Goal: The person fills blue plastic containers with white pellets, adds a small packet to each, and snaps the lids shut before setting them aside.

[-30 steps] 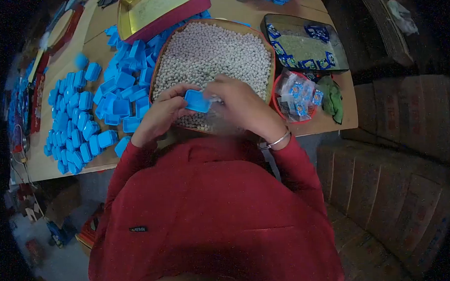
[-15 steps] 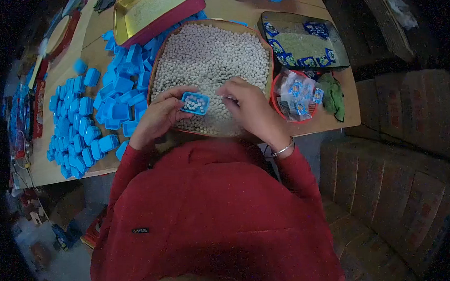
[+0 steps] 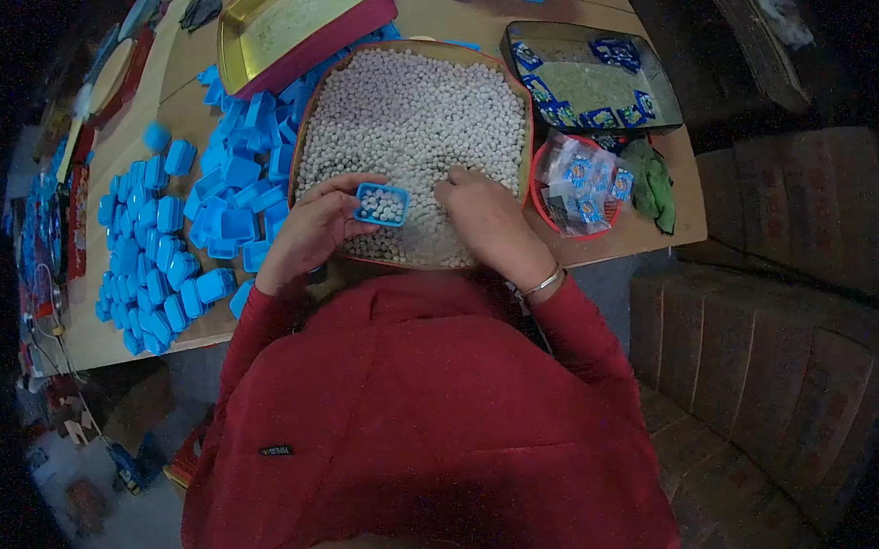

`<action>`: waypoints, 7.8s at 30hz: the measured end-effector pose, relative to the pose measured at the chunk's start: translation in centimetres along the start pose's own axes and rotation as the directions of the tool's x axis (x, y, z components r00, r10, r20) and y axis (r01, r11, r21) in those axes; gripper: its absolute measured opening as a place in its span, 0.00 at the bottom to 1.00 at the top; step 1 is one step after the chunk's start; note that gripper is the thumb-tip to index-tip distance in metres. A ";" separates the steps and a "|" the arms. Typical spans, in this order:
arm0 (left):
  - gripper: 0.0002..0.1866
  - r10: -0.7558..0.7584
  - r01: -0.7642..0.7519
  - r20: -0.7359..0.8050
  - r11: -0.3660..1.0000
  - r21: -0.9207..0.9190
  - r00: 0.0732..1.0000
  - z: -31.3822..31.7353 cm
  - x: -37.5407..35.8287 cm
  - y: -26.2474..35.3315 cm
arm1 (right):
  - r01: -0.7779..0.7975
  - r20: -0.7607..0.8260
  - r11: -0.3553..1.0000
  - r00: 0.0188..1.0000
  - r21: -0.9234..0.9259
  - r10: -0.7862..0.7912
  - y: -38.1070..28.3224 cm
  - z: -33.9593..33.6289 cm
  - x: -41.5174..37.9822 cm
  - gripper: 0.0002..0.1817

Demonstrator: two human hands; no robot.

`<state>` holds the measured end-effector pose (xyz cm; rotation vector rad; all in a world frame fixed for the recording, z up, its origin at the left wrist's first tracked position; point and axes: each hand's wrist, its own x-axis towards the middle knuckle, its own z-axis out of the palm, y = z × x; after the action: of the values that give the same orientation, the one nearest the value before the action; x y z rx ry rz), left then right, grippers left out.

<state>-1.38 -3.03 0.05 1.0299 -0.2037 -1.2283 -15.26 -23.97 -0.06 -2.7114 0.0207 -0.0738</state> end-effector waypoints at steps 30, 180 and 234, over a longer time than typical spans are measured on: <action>0.12 0.164 -0.114 -0.127 0.936 0.332 0.978 0.9 0.3 -0.2 | -0.017 0.133 0.982 0.991 0.187 -0.008 0.1 -2.8 4.0 0.08; 0.20 0.293 -0.289 0.011 0.938 0.192 0.956 0.8 1.5 -0.9 | 0.250 -0.116 0.937 0.967 0.245 -0.227 -1.1 -5.0 4.3 0.15; 0.15 0.265 -0.209 -0.121 0.914 0.348 0.957 0.6 1.4 0.0 | 0.142 0.365 0.989 0.919 0.052 -0.151 -4.8 -3.1 33.8 0.20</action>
<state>-1.23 -4.55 -0.13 1.3516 -0.4058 -0.8970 18.29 -21.76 6.35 -2.6542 -0.2927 0.3902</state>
